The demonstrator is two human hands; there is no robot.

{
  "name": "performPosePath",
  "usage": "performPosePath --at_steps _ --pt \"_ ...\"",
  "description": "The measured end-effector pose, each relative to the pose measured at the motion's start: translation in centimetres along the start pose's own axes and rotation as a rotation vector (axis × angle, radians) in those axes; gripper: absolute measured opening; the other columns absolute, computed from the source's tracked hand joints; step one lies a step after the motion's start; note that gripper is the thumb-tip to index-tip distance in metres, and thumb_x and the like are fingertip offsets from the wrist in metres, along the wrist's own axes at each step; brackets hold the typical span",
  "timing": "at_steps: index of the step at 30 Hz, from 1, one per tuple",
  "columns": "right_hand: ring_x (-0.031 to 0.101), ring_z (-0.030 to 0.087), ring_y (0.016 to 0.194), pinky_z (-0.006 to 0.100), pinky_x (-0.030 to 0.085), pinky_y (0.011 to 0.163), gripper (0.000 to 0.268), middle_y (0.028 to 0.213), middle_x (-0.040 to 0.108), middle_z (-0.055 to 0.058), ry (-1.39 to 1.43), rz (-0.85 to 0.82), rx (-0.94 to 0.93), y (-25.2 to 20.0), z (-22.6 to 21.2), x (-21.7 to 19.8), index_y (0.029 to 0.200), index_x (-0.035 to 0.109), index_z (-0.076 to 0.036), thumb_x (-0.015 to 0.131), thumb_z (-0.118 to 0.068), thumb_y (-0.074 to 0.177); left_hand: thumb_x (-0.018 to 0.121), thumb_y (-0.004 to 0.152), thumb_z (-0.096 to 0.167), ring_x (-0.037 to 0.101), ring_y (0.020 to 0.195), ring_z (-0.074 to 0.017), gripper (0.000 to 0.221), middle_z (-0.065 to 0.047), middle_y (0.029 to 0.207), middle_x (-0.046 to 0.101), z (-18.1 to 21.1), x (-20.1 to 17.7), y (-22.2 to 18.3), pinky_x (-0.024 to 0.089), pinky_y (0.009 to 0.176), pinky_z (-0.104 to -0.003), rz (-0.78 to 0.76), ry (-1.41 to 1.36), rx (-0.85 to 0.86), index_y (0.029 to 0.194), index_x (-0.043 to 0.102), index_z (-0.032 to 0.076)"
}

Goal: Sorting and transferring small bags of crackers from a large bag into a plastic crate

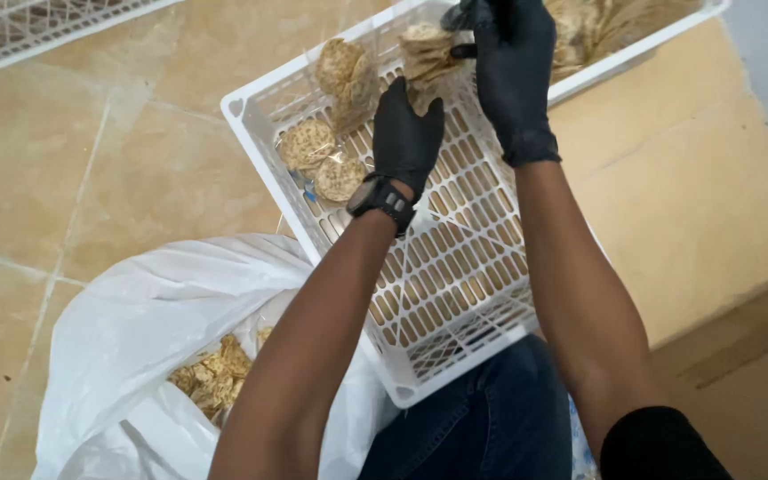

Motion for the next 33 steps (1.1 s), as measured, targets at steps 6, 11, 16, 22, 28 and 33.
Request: performPosePath --at_steps 6,11,16,22,28,33 --pt "0.065 0.021 0.076 0.033 0.061 0.059 0.008 0.084 0.062 0.013 0.131 -0.037 0.025 -0.1 8.5 1.1 0.096 0.055 -0.005 0.049 -0.010 0.092 0.056 0.071 0.030 0.047 0.107 -0.0355 0.066 -0.024 0.111 0.051 1.4 -1.8 -4.0 0.037 0.091 -0.040 -0.106 0.159 -0.020 0.122 0.038 -0.007" --pt "0.065 0.021 0.078 0.034 0.060 0.061 0.009 0.086 0.060 0.011 0.056 -0.001 0.077 -2.1 8.9 0.4 0.097 0.054 -0.006 0.053 -0.010 0.089 0.060 0.066 0.013 0.053 0.073 -0.0346 0.021 -0.016 0.078 0.055 5.3 -9.3 -8.6 0.042 0.063 -0.044 -0.209 0.475 0.364 0.084 0.055 0.003" --pt "0.064 0.022 0.082 0.034 0.059 0.064 0.014 0.088 0.058 0.009 -0.040 0.020 0.126 -3.7 7.8 0.1 0.099 0.053 -0.008 0.058 -0.010 0.086 0.049 0.062 0.011 0.054 0.065 -0.0259 0.010 -0.006 0.065 0.055 1.4 -10.3 -10.2 0.040 0.056 -0.037 -0.269 1.161 0.361 0.065 0.057 0.017" --pt "0.063 0.023 0.086 0.034 0.057 0.068 0.022 0.090 0.055 0.006 -0.176 0.057 0.157 -3.7 5.8 -0.8 0.101 0.052 -0.010 0.064 -0.010 0.083 0.054 0.073 0.003 0.051 0.078 -0.0317 0.010 -0.017 0.077 0.052 3.1 -10.7 -11.8 0.037 0.069 -0.041 -0.053 1.157 0.523 0.083 0.056 0.004" --pt "0.062 0.024 0.089 0.034 0.055 0.071 0.031 0.093 0.052 0.003 -0.315 0.089 0.184 -3.9 4.5 -1.6 0.104 0.051 -0.012 0.069 -0.010 0.079 0.050 0.075 0.005 0.046 0.063 -0.0261 0.005 -0.008 0.067 0.045 6.2 -12.3 -11.1 0.033 0.057 -0.037 0.025 1.172 0.500 0.072 0.053 0.008" --pt "0.054 0.043 0.092 0.049 0.048 0.074 0.039 0.092 0.053 0.024 -0.495 -0.025 0.241 -6.3 2.0 -0.8 0.102 0.045 0.000 0.070 -0.011 0.074 0.053 0.071 0.004 0.047 0.055 -0.0248 0.007 -0.008 0.058 0.045 2.6 -10.5 -10.7 0.033 0.051 -0.036 -0.036 1.248 0.505 0.065 0.052 0.009"
Point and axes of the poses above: each hand's wrist, its own y-axis towards the middle knuckle, its own x-axis out of the palm, z = x × y, the point moved 5 cm from there along y, towards the middle knuckle
